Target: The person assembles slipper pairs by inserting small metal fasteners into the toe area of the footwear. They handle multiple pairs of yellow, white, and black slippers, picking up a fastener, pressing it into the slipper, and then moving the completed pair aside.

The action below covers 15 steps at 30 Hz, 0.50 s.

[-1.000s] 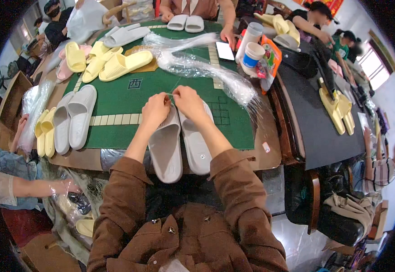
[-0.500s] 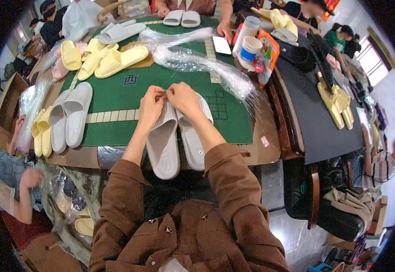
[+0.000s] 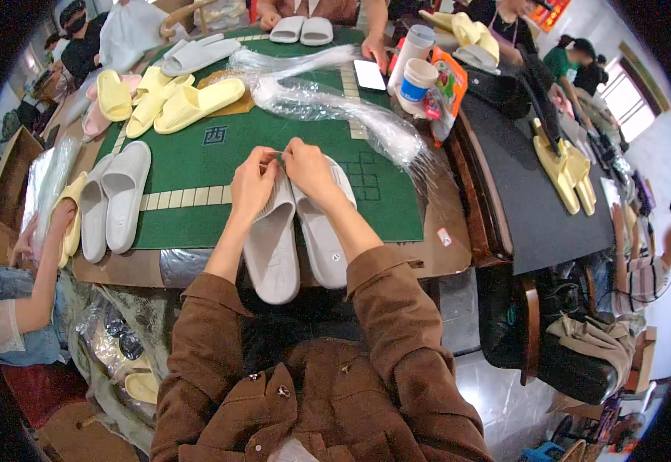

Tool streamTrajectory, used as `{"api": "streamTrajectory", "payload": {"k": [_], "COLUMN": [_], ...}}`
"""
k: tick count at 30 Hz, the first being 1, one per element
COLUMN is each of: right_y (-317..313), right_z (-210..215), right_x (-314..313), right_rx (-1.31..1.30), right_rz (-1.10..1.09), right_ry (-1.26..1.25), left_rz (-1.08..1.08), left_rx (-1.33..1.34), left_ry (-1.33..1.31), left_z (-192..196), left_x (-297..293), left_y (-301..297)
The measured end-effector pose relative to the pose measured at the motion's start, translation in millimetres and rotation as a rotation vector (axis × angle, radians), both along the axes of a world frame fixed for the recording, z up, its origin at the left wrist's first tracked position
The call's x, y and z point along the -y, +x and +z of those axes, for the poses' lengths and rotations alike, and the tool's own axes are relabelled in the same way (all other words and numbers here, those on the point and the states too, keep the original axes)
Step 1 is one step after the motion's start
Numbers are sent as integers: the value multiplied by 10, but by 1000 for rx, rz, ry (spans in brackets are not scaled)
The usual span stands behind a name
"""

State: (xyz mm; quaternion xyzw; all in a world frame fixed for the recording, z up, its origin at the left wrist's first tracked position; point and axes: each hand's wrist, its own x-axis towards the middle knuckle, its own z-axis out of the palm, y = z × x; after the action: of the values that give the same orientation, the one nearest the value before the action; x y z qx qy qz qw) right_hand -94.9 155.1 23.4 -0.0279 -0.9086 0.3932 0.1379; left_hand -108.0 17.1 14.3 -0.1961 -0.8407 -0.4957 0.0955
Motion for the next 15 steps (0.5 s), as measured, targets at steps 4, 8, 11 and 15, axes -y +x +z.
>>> {"api": "streamTrajectory", "payload": {"k": [4,8,11,15], "right_y": [-5,-23,8,-2], "right_z": [-64,-36,24,16], "right_x": [17,18,76,-40], "right_rx": [-246,-5,67,50], "right_rz": [-53,16,61,77], "right_ry": [203,500,571,505], "left_rz": [2,36,42,39], "left_rx": [-19,-28,-41,-21], "left_ry": [-132,16,51,35], "left_z": [14,-57,-109,-55], "left_x": [-43,-30,8,-27], "left_y": [18,-32,-43,-5]}}
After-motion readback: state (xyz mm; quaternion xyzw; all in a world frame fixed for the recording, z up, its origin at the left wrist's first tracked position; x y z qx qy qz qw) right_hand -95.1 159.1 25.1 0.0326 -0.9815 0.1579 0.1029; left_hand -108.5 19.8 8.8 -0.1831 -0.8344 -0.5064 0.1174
